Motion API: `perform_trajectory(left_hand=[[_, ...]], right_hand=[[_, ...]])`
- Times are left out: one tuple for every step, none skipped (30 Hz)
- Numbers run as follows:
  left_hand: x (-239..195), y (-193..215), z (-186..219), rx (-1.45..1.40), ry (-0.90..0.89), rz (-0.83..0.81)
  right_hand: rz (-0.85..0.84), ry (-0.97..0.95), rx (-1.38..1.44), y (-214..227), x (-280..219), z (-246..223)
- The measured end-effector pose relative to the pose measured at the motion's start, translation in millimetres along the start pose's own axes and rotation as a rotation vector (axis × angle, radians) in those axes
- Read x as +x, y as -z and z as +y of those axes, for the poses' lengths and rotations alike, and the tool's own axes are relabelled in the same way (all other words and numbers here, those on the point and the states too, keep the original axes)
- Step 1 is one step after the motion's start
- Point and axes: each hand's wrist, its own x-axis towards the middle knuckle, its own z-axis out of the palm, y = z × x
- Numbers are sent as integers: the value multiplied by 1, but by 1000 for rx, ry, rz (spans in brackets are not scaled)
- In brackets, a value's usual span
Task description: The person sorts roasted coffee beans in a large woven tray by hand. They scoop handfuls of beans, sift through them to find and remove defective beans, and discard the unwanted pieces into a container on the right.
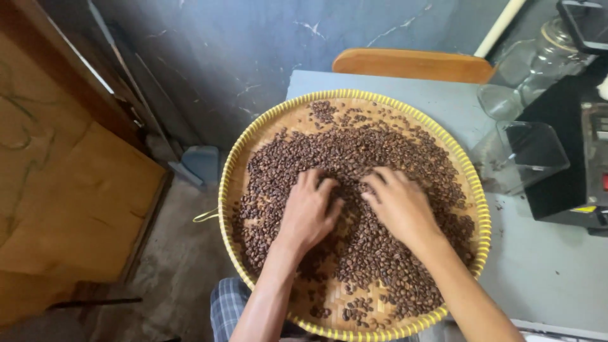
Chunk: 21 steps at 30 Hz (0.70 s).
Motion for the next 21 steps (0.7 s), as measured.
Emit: perform_trajectory(left_hand=[[1, 1, 0, 7, 8, 1], [-1, -1, 1, 35, -28, -83], [-2, -4, 3, 62, -64, -168], [-2, -6, 2, 63, -70, -173], [-1, -8, 2, 10, -73, -186], [1, -10, 3, -44, -78, -196], [2, -15, -1, -44, -85, -199], [3, -19, -5, -75, -84, -193], [4, -22, -9, -106, -82, -186], [6, -30, -15, -103, -82, -184], [7, -37, -22, -84, -82, -164], [7, -45, -29, -63, -80, -145], [7, -40, -29, -59, -76, -143], [7, -38, -29, -40, -67, -118], [7, -35, -28, -21, -58, -93], [7, -32, -28, -22, -60, -96], [8, -28, -27, 18, -51, -45], [10, -23, -27, 60, -43, 10], [9, -20, -24, 62, -45, 10], [8, -18, -20, 86, -20, 57], [7, -16, -17, 110, 4, 104]], right_hand=[[-1, 9, 6, 12, 1, 0], [-31, -100, 52, 22, -3, 1], [-61, -209, 98, 32, -7, 2], [-60, -216, 101, 32, -10, -3], [-51, -209, 210, 32, -12, -8], [-40, -200, 316, 34, -14, -11], [-36, -207, 316, 36, -16, -18], [-59, -177, 413, 39, -16, -25], [-80, -146, 510, 41, -15, -32], [-79, -143, 511, 51, -16, -37], [-76, -62, 536, 60, -16, -42], [-75, 22, 562, 69, -17, -48], [-75, 27, 564, 65, -16, -49], [-110, 88, 537, 61, -17, -48], [-144, 150, 509, 57, -18, -48], [-145, 146, 510, 58, -19, -49], [-201, 195, 326, 58, -20, -51], [-252, 245, 139, 59, -20, -52], [-249, 243, 140, 53, -17, -49], [-216, 226, 120, 46, -16, -45], [-183, 209, 101, 40, -14, -42]])
